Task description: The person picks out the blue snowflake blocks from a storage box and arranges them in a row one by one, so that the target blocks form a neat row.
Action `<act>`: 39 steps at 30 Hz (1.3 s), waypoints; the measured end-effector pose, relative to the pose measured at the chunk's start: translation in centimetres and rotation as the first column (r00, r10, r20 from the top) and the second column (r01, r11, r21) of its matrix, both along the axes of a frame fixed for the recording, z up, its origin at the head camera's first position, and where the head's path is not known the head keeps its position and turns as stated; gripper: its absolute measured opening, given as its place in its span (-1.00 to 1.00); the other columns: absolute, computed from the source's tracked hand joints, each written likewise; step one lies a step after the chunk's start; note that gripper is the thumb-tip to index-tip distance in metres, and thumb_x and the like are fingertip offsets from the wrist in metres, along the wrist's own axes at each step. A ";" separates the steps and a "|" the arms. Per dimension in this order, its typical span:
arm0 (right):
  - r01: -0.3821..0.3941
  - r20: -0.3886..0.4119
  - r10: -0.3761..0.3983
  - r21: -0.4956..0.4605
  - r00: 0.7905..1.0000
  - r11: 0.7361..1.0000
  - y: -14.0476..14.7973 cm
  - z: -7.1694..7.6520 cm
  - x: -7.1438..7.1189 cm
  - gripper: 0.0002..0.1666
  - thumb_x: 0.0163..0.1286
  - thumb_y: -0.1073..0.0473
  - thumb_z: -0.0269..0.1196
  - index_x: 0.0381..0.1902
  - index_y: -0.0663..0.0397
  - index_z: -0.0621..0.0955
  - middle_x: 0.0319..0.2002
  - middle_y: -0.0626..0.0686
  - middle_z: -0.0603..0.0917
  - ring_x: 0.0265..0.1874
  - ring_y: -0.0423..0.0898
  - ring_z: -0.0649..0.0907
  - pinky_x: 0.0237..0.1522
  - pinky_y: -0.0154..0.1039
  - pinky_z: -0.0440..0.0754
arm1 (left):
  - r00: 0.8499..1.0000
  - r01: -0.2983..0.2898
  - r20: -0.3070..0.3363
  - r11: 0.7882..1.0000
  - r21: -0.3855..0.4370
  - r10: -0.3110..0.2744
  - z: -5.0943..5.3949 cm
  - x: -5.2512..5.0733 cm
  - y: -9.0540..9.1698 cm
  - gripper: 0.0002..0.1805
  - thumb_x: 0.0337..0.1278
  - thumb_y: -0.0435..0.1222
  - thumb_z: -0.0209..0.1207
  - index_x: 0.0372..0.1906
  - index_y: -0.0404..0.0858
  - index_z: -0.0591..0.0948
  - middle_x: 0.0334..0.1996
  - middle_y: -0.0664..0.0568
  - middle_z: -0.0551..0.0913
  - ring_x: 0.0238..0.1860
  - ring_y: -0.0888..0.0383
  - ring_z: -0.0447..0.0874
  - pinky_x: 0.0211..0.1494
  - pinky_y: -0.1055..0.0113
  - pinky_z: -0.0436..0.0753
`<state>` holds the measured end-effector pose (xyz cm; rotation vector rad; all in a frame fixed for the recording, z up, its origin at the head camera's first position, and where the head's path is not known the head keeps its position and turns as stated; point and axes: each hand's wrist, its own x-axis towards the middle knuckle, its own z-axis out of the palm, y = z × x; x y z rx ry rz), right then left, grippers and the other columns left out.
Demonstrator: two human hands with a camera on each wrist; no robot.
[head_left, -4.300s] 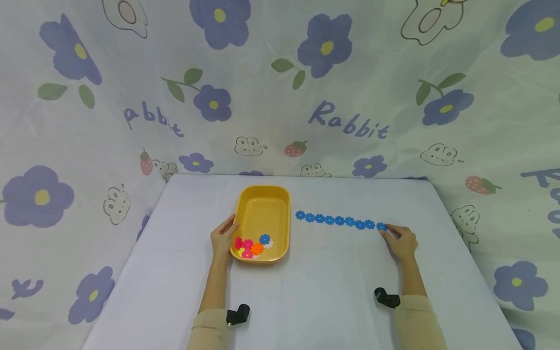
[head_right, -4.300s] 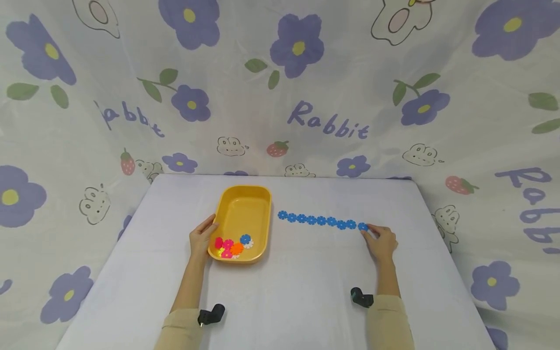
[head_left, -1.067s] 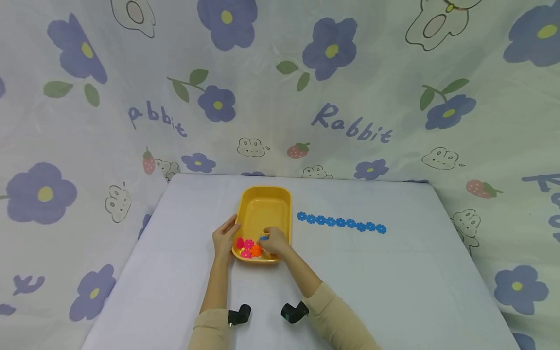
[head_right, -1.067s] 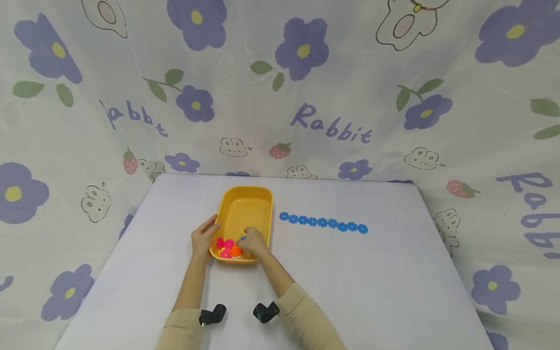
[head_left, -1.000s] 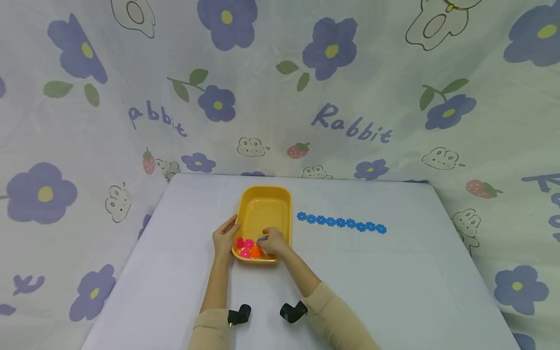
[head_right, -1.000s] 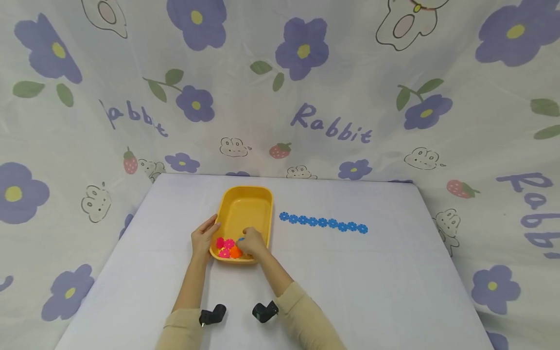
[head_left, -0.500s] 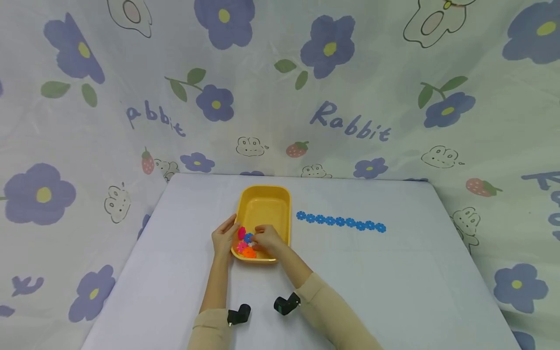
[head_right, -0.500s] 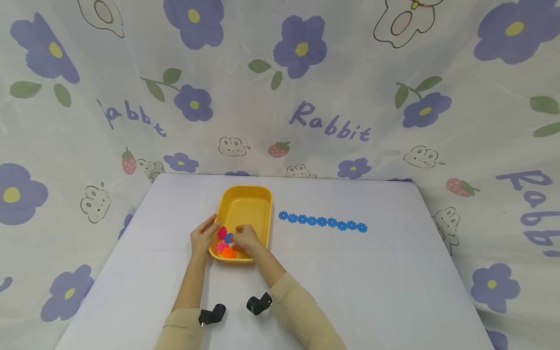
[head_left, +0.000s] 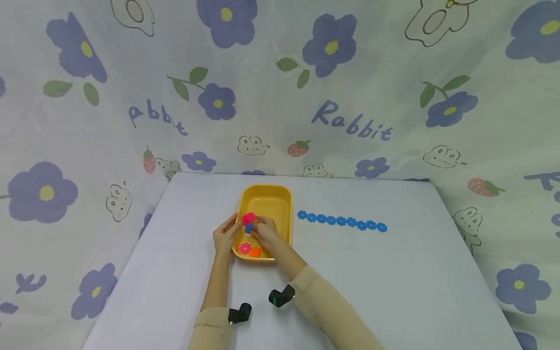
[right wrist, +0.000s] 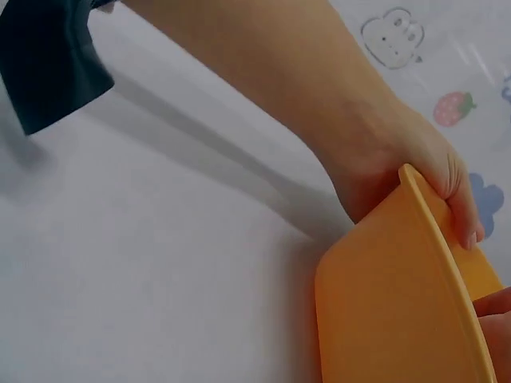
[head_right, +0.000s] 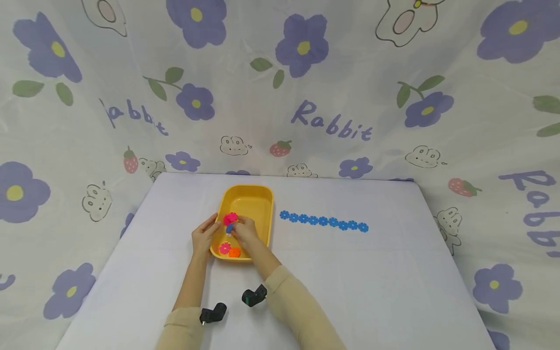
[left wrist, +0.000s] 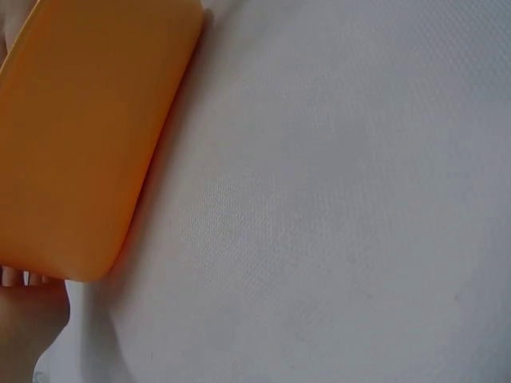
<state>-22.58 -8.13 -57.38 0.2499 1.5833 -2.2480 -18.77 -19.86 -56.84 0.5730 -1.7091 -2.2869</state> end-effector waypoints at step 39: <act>0.119 -0.380 0.277 0.751 0.882 0.650 1.3 2.2 0.0 -0.63 0.06 0.47 0.27 -0.09 0.33 0.61 -0.17 0.22 0.63 -0.24 0.01 0.62 -0.16 -0.26 0.65 | 1.000 -0.017 0.016 1.000 -0.005 0.017 0.0 0.2 0.1 -0.60 0.06 -0.43 0.27 0.07 -0.33 0.59 0.05 0.00 0.62 0.18 0.15 0.49 0.11 0.51 0.51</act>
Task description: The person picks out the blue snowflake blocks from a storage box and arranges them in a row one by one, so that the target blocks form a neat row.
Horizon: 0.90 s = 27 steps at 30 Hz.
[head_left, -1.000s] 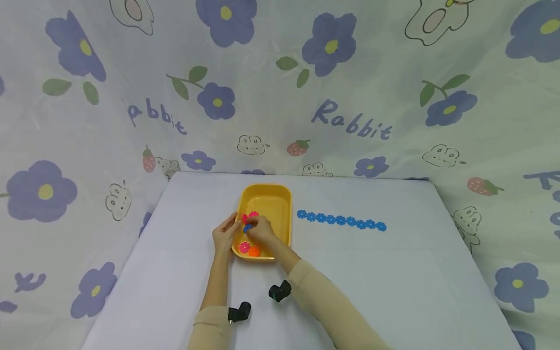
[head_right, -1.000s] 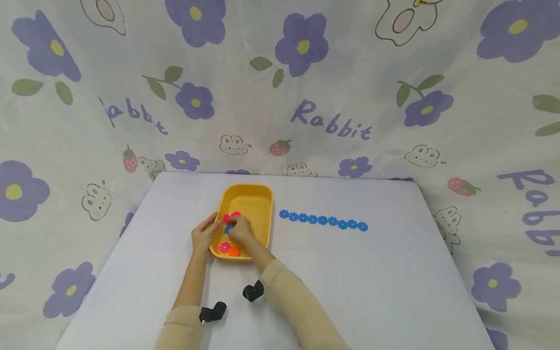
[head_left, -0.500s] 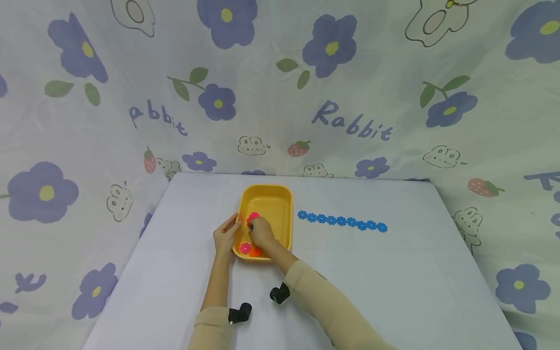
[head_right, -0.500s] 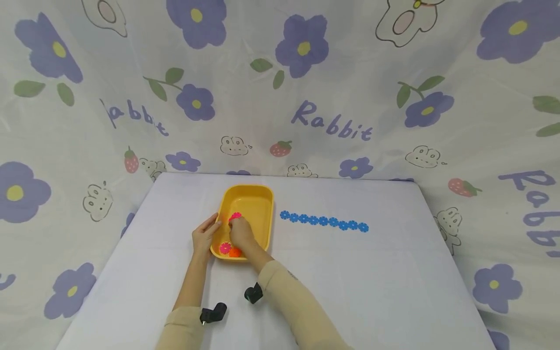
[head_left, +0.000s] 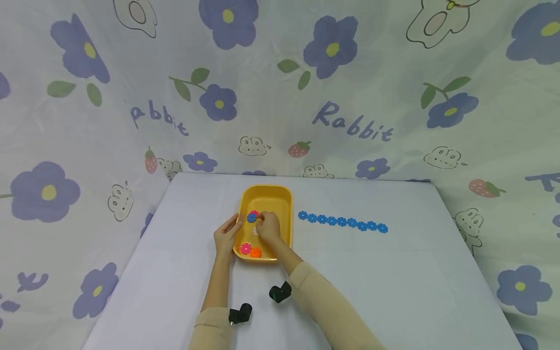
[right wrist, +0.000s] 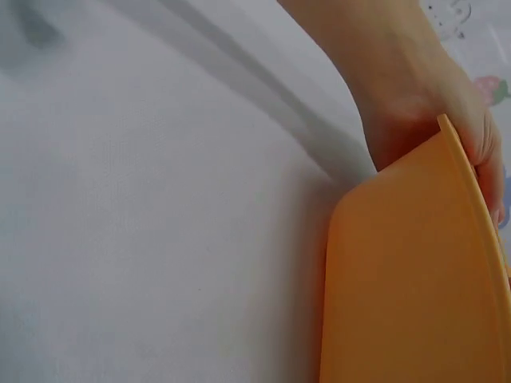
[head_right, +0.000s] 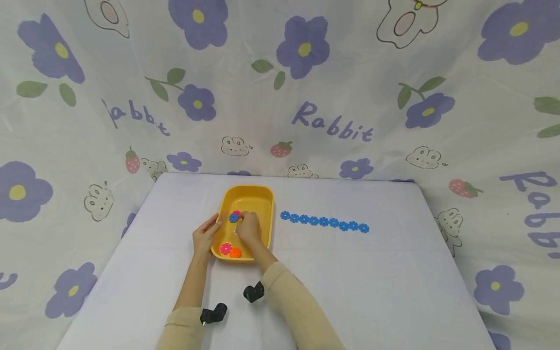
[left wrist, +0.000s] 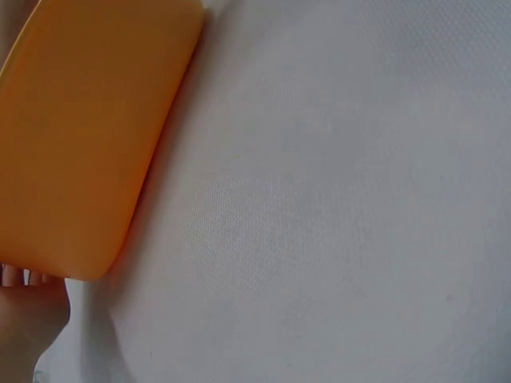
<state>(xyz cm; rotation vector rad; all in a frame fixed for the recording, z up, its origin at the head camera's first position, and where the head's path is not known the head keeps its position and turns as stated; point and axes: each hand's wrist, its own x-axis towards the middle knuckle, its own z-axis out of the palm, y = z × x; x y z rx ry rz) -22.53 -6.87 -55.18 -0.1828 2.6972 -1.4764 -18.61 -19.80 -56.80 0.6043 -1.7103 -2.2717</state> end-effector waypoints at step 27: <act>-0.118 0.002 0.122 0.276 0.993 0.954 -1.1 -0.6 0.2 -0.73 0.12 0.25 0.38 -0.19 0.21 0.68 -0.18 0.14 0.47 -0.22 -0.01 0.55 -0.02 -0.21 0.60 | 1.000 0.013 -0.007 1.000 -0.008 -0.013 0.3 0.2 0.0 -0.55 0.06 -0.43 0.27 0.12 -0.41 0.53 0.07 -0.04 0.59 0.01 0.39 0.57 0.07 0.58 0.51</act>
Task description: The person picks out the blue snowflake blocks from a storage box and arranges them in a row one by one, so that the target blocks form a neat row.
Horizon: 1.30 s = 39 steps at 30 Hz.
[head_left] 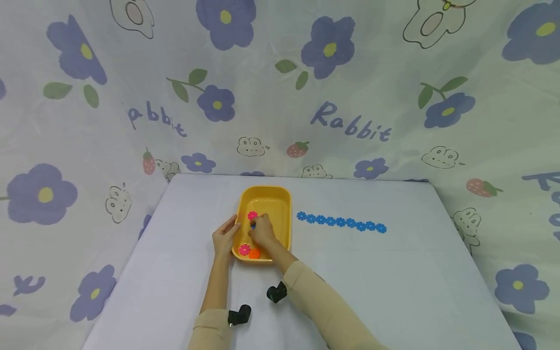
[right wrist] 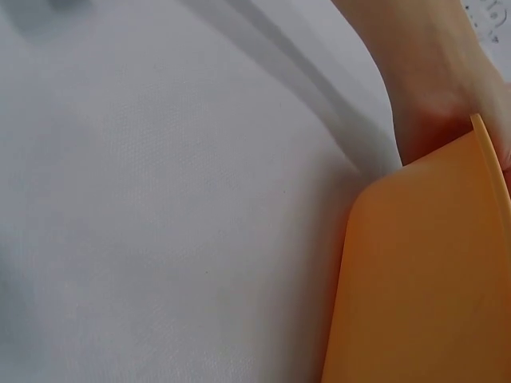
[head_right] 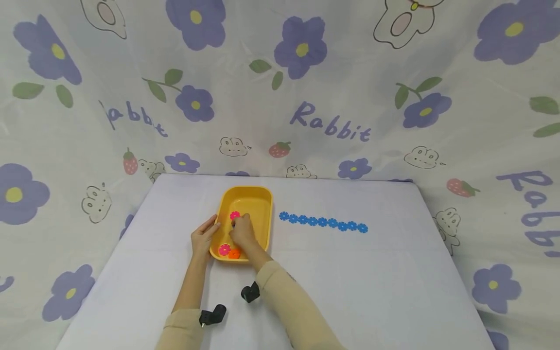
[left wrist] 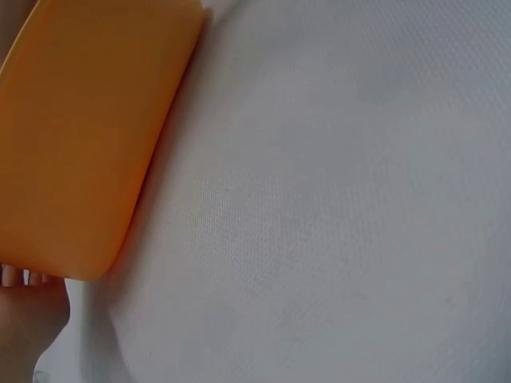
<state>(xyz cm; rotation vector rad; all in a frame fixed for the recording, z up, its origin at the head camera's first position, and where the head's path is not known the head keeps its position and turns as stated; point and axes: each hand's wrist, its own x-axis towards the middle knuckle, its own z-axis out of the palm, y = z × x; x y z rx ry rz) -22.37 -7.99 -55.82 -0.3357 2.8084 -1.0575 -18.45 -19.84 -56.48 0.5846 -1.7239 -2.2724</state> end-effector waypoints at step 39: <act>0.229 0.338 0.017 -0.674 0.941 0.702 1.0 0.6 -1.0 -0.57 0.14 0.45 0.30 0.02 0.32 0.61 -0.11 0.25 0.65 -0.27 -0.09 0.61 -0.18 -0.29 0.68 | 1.000 -0.001 -0.011 1.000 0.008 0.001 -0.2 -0.1 0.0 -0.54 0.08 -0.46 0.25 0.13 -0.44 0.51 -0.03 0.09 0.67 0.04 0.29 0.58 0.07 0.52 0.54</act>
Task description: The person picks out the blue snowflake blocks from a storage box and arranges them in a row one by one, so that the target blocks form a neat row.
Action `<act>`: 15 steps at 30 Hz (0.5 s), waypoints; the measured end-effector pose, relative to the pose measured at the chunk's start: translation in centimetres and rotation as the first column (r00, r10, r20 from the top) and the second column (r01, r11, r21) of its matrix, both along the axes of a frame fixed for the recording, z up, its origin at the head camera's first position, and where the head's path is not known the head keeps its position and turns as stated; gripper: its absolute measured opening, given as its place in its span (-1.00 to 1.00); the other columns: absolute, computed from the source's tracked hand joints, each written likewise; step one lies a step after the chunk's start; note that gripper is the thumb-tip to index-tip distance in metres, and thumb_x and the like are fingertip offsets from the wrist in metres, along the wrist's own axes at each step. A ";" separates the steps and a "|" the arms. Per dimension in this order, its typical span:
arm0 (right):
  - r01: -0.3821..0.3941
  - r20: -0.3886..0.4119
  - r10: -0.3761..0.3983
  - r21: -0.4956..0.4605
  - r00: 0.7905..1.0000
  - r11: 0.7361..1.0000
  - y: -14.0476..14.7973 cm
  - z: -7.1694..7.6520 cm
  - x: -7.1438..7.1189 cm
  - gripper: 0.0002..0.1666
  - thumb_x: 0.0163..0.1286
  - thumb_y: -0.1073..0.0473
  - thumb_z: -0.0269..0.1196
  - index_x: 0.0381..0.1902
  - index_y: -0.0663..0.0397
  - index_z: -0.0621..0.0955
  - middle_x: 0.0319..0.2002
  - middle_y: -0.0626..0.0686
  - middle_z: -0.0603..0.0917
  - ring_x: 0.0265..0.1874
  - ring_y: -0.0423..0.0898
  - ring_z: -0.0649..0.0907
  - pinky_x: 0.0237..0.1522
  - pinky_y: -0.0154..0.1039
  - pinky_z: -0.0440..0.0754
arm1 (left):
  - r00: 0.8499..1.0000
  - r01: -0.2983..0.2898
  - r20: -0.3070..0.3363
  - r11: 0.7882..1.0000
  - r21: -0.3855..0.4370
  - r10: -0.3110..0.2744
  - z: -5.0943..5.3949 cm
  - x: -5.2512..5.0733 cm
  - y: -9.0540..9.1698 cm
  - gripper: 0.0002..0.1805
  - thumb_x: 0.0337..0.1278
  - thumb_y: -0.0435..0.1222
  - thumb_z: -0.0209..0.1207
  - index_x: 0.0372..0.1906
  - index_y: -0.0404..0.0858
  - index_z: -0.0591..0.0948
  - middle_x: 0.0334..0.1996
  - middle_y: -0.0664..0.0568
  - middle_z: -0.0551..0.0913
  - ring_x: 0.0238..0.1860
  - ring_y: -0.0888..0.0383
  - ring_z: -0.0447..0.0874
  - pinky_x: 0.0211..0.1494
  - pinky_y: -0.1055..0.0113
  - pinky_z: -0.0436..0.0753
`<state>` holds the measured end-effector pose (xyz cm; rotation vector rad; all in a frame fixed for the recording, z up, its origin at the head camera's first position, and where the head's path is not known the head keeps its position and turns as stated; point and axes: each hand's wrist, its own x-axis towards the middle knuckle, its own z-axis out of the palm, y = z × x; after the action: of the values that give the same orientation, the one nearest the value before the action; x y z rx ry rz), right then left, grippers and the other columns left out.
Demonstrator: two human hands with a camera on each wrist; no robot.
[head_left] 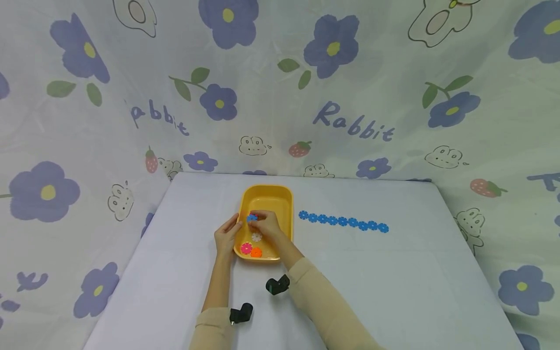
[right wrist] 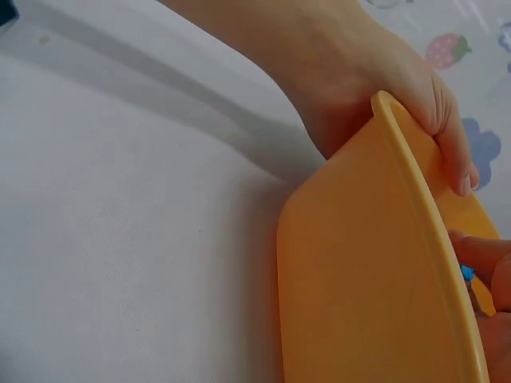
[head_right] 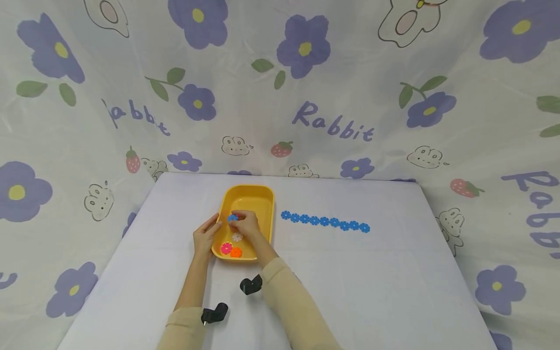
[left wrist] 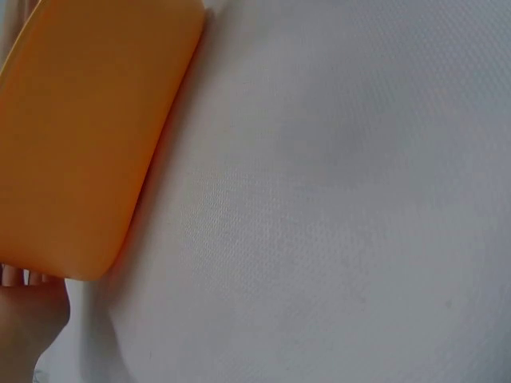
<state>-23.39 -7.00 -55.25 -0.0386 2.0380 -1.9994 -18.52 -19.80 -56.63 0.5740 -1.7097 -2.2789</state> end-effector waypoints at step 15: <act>-0.093 -0.336 0.138 0.147 0.932 0.985 1.7 0.8 0.6 -0.57 0.14 0.29 0.37 -0.01 0.35 0.62 -0.10 0.22 0.68 -0.27 0.02 0.67 -0.17 -0.34 0.67 | 0.999 0.015 0.031 0.999 -0.039 -0.014 0.1 0.0 -0.2 -0.54 0.10 -0.40 0.25 0.14 -0.42 0.51 0.16 -0.14 0.52 0.23 0.05 0.43 0.12 0.51 0.50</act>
<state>-22.80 -5.33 -54.49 -0.5057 2.3083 -1.8894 -18.56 -19.96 -56.58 0.5937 -1.7739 -2.2524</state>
